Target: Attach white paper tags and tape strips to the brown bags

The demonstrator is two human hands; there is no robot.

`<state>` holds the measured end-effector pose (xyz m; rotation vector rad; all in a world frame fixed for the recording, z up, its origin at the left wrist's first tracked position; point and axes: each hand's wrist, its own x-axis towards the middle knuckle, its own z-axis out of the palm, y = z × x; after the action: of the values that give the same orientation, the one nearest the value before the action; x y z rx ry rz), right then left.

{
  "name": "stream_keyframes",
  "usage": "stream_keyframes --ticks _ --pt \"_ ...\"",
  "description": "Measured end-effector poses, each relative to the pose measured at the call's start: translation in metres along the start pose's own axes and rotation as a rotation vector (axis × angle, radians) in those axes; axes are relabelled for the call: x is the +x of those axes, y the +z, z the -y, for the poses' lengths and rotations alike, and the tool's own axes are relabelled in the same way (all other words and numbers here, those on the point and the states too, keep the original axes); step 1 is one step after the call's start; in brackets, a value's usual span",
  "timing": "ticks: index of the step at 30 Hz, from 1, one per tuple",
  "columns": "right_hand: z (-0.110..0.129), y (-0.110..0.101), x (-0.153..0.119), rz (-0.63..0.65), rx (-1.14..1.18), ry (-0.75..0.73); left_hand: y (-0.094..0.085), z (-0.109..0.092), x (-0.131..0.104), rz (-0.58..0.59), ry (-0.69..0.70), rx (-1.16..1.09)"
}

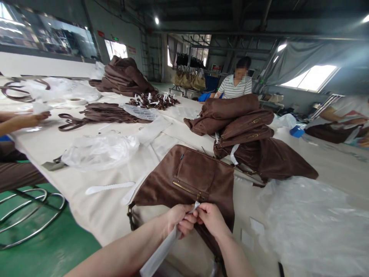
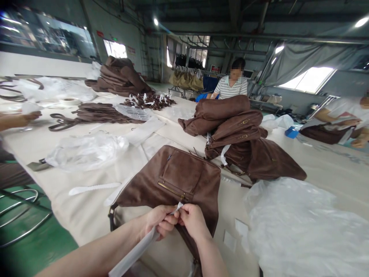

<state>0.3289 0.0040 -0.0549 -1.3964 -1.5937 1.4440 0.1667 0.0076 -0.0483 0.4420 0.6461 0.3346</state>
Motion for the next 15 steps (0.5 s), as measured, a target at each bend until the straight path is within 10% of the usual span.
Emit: stream_keyframes --ticks 7,15 --pt "-0.003 0.004 0.008 -0.099 -0.058 0.08 0.016 0.014 0.01 -0.258 0.101 0.209" --pt "0.006 0.001 -0.001 -0.218 -0.105 0.12 0.015 0.009 -0.008 -0.844 0.659 1.443"
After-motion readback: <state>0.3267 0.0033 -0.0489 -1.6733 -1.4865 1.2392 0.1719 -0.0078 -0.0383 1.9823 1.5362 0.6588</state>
